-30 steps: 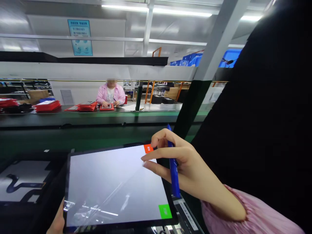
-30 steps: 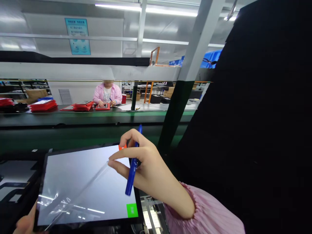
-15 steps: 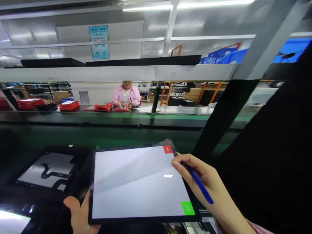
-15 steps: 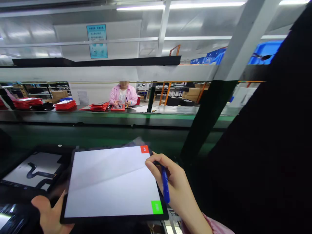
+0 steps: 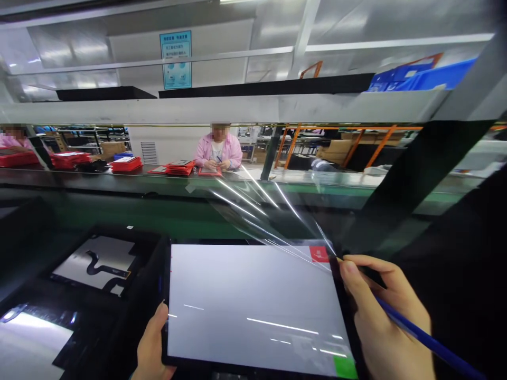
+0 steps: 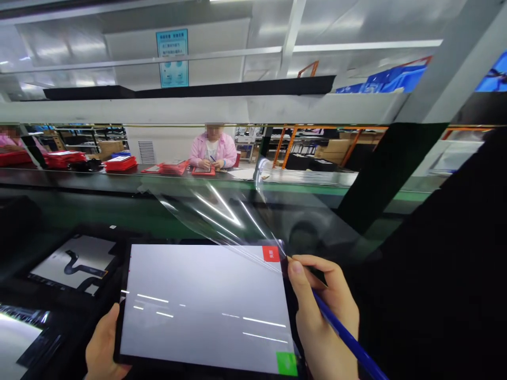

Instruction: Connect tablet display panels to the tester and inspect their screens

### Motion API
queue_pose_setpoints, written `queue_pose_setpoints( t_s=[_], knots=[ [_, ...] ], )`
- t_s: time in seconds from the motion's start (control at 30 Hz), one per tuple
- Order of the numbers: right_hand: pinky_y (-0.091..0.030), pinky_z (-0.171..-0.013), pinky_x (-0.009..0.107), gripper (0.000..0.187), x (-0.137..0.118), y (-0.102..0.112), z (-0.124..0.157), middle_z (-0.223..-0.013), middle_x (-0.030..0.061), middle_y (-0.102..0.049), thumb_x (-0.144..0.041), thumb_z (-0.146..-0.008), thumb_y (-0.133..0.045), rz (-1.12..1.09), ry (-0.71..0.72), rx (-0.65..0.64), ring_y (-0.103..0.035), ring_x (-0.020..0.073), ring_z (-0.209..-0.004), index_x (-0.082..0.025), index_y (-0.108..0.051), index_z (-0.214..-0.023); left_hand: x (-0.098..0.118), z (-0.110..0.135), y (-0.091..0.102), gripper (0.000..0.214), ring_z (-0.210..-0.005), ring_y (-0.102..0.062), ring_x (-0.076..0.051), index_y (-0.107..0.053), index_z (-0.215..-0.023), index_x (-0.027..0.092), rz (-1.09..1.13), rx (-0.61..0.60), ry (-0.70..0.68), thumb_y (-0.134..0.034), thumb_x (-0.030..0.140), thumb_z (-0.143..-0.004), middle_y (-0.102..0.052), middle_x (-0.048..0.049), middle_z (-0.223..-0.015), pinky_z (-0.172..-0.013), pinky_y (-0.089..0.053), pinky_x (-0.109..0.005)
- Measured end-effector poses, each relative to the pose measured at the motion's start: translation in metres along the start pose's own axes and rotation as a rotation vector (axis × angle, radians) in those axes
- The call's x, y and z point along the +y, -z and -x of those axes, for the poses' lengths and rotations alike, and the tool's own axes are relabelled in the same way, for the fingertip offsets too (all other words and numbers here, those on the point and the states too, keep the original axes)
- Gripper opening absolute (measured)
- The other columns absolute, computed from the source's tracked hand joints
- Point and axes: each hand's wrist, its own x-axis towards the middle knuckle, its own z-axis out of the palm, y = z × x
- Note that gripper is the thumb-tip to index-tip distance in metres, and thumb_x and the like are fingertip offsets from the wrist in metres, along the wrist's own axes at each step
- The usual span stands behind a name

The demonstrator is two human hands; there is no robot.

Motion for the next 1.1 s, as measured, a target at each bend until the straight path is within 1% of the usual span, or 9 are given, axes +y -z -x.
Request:
queue_pose_setpoints(
  t_s=[0.33,0.47,0.53,0.6,0.73,0.8,0.9,0.97,1.1],
  knots=[
    [-0.044,-0.046,0.022,0.043,0.01,0.0,-0.002,-0.062,-0.0017,-0.057,-0.062,-0.074,-0.066,-0.024,0.011,0.006,-0.061,0.0177,-0.063,-0.022,-0.062,-0.09,-0.004,-0.005,0.008,0.037,-0.111,-0.061,-0.038,-0.077,-0.093,0.018,0.128,-0.196,0.046,-0.067,0.05,-0.078,-0.076,-0.0091,-0.095,-0.098,-0.048,-0.047],
    [-0.055,-0.068,0.029,0.04,0.014,0.006,-0.007,-0.097,0.0068,-0.07,-0.054,-0.071,-0.073,-0.045,0.049,-0.136,-0.067,0.0249,-0.091,-0.021,-0.068,-0.091,-0.004,-0.007,0.001,0.052,-0.105,-0.065,-0.036,-0.066,-0.12,0.012,0.137,-0.147,0.17,-0.058,0.051,-0.087,-0.076,-0.0129,-0.096,-0.097,-0.049,-0.047],
    [-0.055,-0.082,0.034,0.041,0.013,0.011,-0.01,-0.121,0.0088,-0.065,-0.05,-0.068,-0.077,-0.132,0.091,-0.231,-0.063,0.0291,-0.106,-0.022,-0.069,-0.096,-0.004,-0.009,-0.003,0.058,-0.104,-0.066,-0.035,-0.061,-0.126,0.011,0.136,-0.128,0.193,-0.058,0.053,-0.087,-0.076,-0.0136,-0.097,-0.097,-0.049,-0.047],
    [-0.054,-0.088,0.041,0.037,0.011,0.015,-0.011,-0.126,0.0085,-0.061,-0.044,-0.071,-0.077,-0.294,0.149,-0.178,-0.063,0.0304,-0.109,-0.023,-0.067,-0.099,-0.006,-0.012,-0.006,0.061,-0.103,-0.066,-0.035,-0.059,-0.128,0.01,0.129,-0.108,0.218,-0.058,0.054,-0.086,-0.076,-0.0136,-0.097,-0.097,-0.048,-0.047],
    [-0.054,-0.088,0.042,0.009,0.012,0.014,-0.002,-0.099,0.0055,-0.068,-0.025,-0.081,-0.07,-0.158,0.535,0.124,-0.068,0.023,-0.091,-0.021,-0.065,-0.087,-0.01,-0.018,-0.004,0.062,-0.104,-0.066,-0.034,-0.059,-0.128,0.01,0.138,-0.111,0.266,-0.053,0.057,-0.088,-0.074,-0.0139,-0.103,-0.1,-0.046,-0.046],
    [-0.056,-0.085,0.038,0.008,0.016,0.002,0.011,-0.1,0.0078,-0.068,-0.019,-0.087,-0.061,0.151,0.804,0.02,-0.067,0.0231,-0.093,-0.02,-0.067,-0.092,-0.014,-0.02,-0.003,0.06,-0.107,-0.065,-0.034,-0.057,-0.13,0.01,0.14,-0.139,0.268,-0.048,0.055,-0.091,-0.073,-0.0142,-0.107,-0.102,-0.044,-0.046],
    [-0.056,-0.086,0.043,0.037,0.022,-0.026,0.041,-0.124,0.0141,-0.061,-0.005,-0.093,-0.037,0.492,1.102,-0.244,-0.053,0.0303,-0.123,-0.018,-0.064,-0.115,-0.02,-0.022,-0.005,0.059,-0.109,-0.064,-0.034,-0.054,-0.133,0.01,0.156,-0.173,0.304,-0.04,0.052,-0.094,-0.072,-0.0149,-0.11,-0.103,-0.042,-0.047],
    [-0.053,-0.091,0.05,0.043,0.026,-0.043,0.063,-0.128,0.0136,-0.06,0.001,-0.091,-0.035,0.555,1.26,-0.411,-0.041,0.0334,-0.133,-0.016,-0.061,-0.12,-0.023,-0.023,-0.008,0.057,-0.109,-0.064,-0.033,-0.054,-0.133,0.01,0.166,-0.172,0.32,-0.037,0.05,-0.096,-0.072,-0.015,-0.111,-0.104,-0.042,-0.047],
    [-0.052,-0.096,0.047,0.026,0.038,-0.041,0.077,-0.123,0.0065,-0.065,-0.01,-0.096,-0.043,0.48,1.351,-0.594,-0.047,0.0288,-0.129,-0.019,-0.066,-0.105,-0.023,-0.025,-0.012,0.053,-0.106,-0.065,-0.032,-0.052,-0.134,0.011,0.13,-0.127,0.292,-0.038,0.046,-0.097,-0.071,-0.015,-0.113,-0.102,-0.044,-0.047]
  ],
)
